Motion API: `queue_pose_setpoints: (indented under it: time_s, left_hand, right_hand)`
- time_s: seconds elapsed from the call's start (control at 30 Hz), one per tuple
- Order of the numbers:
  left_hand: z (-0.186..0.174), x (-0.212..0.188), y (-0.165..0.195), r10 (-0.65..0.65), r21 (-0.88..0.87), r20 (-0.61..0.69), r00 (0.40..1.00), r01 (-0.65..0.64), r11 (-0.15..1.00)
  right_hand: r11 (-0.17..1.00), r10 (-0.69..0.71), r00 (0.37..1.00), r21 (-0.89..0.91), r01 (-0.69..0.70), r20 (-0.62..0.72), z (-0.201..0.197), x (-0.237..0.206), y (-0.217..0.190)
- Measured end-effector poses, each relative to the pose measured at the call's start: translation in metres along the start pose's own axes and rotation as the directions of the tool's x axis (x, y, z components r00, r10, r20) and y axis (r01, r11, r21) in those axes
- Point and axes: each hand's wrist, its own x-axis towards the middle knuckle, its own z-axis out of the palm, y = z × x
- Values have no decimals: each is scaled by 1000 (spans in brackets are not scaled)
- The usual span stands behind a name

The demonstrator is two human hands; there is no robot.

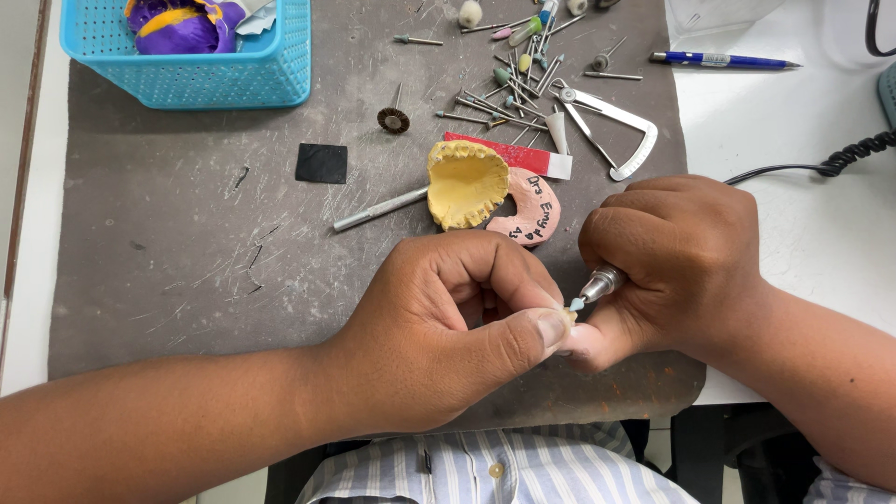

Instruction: The person removes a single artificial tooth from a yellow dental cast, uses a rotary handpiece to grind and shape the tooth, then repeatedly seats it into the cast to check fit and alignment.

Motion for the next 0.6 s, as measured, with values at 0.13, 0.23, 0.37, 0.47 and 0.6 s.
queue_pose_setpoints:
  time_s: [0.13,0.23,0.37,0.47,0.6]
  left_hand:
    - [1,0,0,18,-17,5,1000,-18,1000]
    - [0,-1,0,7,5,0,1000,-7,1000]
    - [-1,0,-1,2,12,-1,1000,-2,1000]
    - [-3,0,-2,5,40,1,1000,-5,999]
    - [-5,-2,0,139,108,32,990,-142,984]
  right_hand:
    - [1000,-7,1000,-9,7,8,1,0,0]
    - [1000,-11,1000,3,11,1,1,1,0]
    - [1000,-26,1000,-11,26,-6,2,0,0]
    - [1000,-27,1000,-15,27,-13,2,-2,1]
    - [995,32,999,98,-29,-28,0,-4,4]
